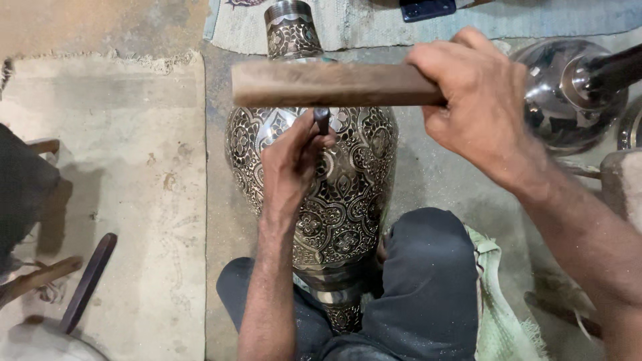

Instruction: The person uses a small metal chisel and a wooden mallet to engrave intricate floral patterns onto the surface of a large metal vase. They repeatedly tap the chisel with the mallet to create detailed designs.

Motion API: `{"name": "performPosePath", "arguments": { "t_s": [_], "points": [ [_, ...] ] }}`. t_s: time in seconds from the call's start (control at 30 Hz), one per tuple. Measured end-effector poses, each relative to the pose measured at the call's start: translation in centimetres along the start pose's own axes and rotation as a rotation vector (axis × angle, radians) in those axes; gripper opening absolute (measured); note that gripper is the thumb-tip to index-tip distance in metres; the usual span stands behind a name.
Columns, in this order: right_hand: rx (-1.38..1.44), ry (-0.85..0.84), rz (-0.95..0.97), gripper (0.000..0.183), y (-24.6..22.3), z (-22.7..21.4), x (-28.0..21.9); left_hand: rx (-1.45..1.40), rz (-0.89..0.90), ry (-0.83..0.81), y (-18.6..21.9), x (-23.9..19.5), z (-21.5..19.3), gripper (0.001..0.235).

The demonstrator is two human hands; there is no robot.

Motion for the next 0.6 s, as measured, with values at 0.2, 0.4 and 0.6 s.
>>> {"name": "performPosePath", "arguments": {
  "t_s": [0.2, 0.4, 0.6],
  "points": [
    [-0.208, -0.118, -0.014, 0.032, 2.6, 1.4, -2.4, 0.023, -0.018, 0.074, -0.6, -0.5, 0.6, 0.040],
    [-0.298, -0.192, -0.013, 0.029, 4.9, 2.2, -3.2, 0.031, 0.018, 0.166, 0.0, -1.4, 1.4, 0.049],
    [-0.083, -0.022, -0.051, 0.035, 2.2, -0.7, -0.8, 0.090, 0.030, 0.159, 0.5, -1.1, 1.5, 0.048]
  ]
}}
Point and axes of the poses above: each hand's wrist, its own x-axis towards the middle knuckle, its own z-axis out of the palm, y = z × x, the point moved 4 cm from there along x, towards the middle knuckle, and after that the axes turned 15 degrees about y, right-handed, at the moved point
